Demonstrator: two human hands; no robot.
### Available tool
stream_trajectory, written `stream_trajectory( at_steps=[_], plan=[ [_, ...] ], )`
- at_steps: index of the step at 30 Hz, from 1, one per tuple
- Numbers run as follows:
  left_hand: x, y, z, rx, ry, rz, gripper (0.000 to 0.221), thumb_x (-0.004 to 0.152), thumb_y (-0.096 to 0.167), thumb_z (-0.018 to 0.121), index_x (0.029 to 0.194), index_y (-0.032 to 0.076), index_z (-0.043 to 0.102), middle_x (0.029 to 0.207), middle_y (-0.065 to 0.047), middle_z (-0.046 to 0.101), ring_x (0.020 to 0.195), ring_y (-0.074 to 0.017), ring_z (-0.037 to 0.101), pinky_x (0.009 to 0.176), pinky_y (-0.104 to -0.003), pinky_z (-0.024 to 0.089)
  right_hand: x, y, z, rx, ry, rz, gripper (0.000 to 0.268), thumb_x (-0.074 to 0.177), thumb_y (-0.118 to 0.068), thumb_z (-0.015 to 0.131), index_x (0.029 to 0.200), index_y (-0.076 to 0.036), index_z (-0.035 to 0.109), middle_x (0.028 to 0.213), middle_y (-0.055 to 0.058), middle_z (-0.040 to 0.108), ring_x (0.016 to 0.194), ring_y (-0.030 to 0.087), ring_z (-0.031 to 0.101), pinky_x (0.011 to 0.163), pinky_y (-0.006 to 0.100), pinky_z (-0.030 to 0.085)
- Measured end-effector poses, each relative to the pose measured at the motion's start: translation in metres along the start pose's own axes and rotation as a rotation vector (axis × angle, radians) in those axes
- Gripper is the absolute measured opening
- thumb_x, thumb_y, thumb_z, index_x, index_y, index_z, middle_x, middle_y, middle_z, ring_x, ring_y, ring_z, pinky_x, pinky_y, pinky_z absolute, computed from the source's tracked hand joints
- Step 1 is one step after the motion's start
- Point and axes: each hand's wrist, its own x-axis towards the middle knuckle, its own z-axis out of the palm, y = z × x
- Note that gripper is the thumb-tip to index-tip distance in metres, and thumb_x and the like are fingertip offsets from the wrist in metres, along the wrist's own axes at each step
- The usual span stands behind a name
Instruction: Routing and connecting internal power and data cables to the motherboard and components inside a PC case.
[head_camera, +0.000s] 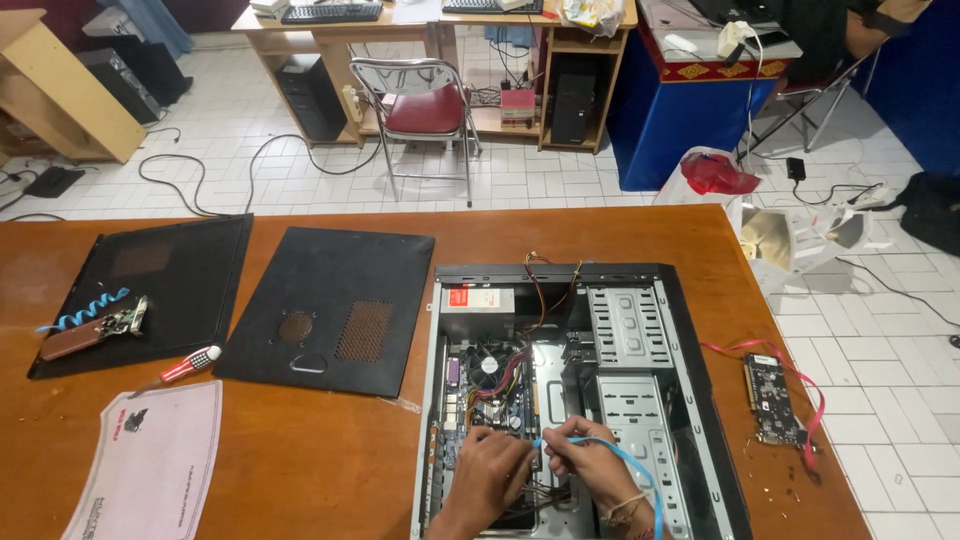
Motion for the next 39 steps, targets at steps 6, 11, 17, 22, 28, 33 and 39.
stream_trajectory(
  at_steps=[6, 11, 17, 22, 28, 33, 39],
  plan=[
    [0.022, 0.009, -0.012, -0.834, -0.363, -0.908, 0.04, 0.108, 0.04, 0.042, 0.097, 0.01, 0.066, 0.074, -0.001, 0.067, 0.062, -0.0106, 0.06, 0.061, -0.026, 0.047, -0.019, -0.023, 0.02, -0.331, 0.049, -0.148, 0.019, 0.079, -0.008, 0.087, 0.075, 0.002, 0.072, 0.06, 0.015, 0.074, 0.049, 0.019, 0.069, 0.048, 0.027, 0.056],
    [0.021, -0.011, -0.007, -1.076, -0.417, -1.014, 0.036, 0.11, 0.034, 0.047, 0.092, 0.007, 0.062, 0.071, -0.005, 0.061, 0.061, -0.0152, 0.055, 0.07, -0.03, 0.049, -0.024, -0.033, 0.024, -0.445, -0.015, -0.169, 0.017, 0.083, -0.014, 0.085, 0.076, -0.001, 0.075, 0.055, 0.011, 0.07, 0.05, 0.015, 0.065, 0.051, 0.027, 0.052],
    [0.005, -0.01, -0.005, -1.463, -0.263, -1.273, 0.02, 0.108, 0.015, 0.054, 0.101, -0.001, 0.063, 0.079, -0.009, 0.059, 0.063, -0.0165, 0.055, 0.058, -0.028, 0.052, -0.023, -0.019, 0.016, -0.533, -0.135, -0.625, 0.006, 0.083, -0.009, 0.076, 0.086, -0.008, 0.072, 0.085, 0.007, 0.075, 0.079, 0.018, 0.075, 0.073, 0.028, 0.063],
    [0.003, -0.028, -0.007, -1.582, -0.238, -1.26, 0.016, 0.105, 0.013, 0.062, 0.095, 0.0, 0.064, 0.072, -0.006, 0.059, 0.056, -0.0112, 0.051, 0.049, -0.02, 0.043, -0.016, -0.023, 0.013, -0.604, -0.254, -0.844, 0.009, 0.085, -0.012, 0.079, 0.093, -0.007, 0.077, 0.091, 0.009, 0.077, 0.084, 0.02, 0.078, 0.075, 0.031, 0.068],
    [0.009, -0.025, -0.007, -1.58, -0.267, -1.187, 0.018, 0.107, 0.009, 0.055, 0.1, -0.005, 0.064, 0.07, -0.005, 0.055, 0.051, -0.0088, 0.043, 0.04, -0.018, 0.031, -0.007, 0.001, -0.001, -0.822, -0.186, -1.054, 0.019, 0.086, -0.007, 0.079, 0.103, -0.007, 0.072, 0.098, 0.01, 0.076, 0.09, 0.023, 0.076, 0.081, 0.035, 0.063],
    [0.004, -0.004, 0.007, -0.333, -0.428, -0.645, 0.025, 0.104, 0.022, 0.053, 0.083, 0.008, 0.059, 0.075, -0.01, 0.068, 0.065, -0.0219, 0.058, 0.06, -0.04, 0.043, 0.015, 0.028, -0.014, -0.904, -0.014, -0.462, 0.016, 0.07, -0.03, 0.084, 0.068, -0.016, 0.077, 0.067, -0.003, 0.077, 0.065, 0.008, 0.07, 0.062, 0.028, 0.053],
    [-0.008, -0.019, 0.024, -0.075, -0.27, -0.202, 0.019, 0.1, 0.001, 0.054, 0.089, 0.012, 0.065, 0.069, -0.006, 0.068, 0.06, -0.0179, 0.062, 0.076, -0.038, 0.053, -0.019, -0.046, 0.001, -0.221, -0.153, 0.195, 0.008, 0.087, 0.01, 0.078, 0.081, 0.011, 0.073, 0.069, 0.023, 0.073, 0.058, 0.026, 0.07, 0.053, 0.03, 0.06]
  ],
)
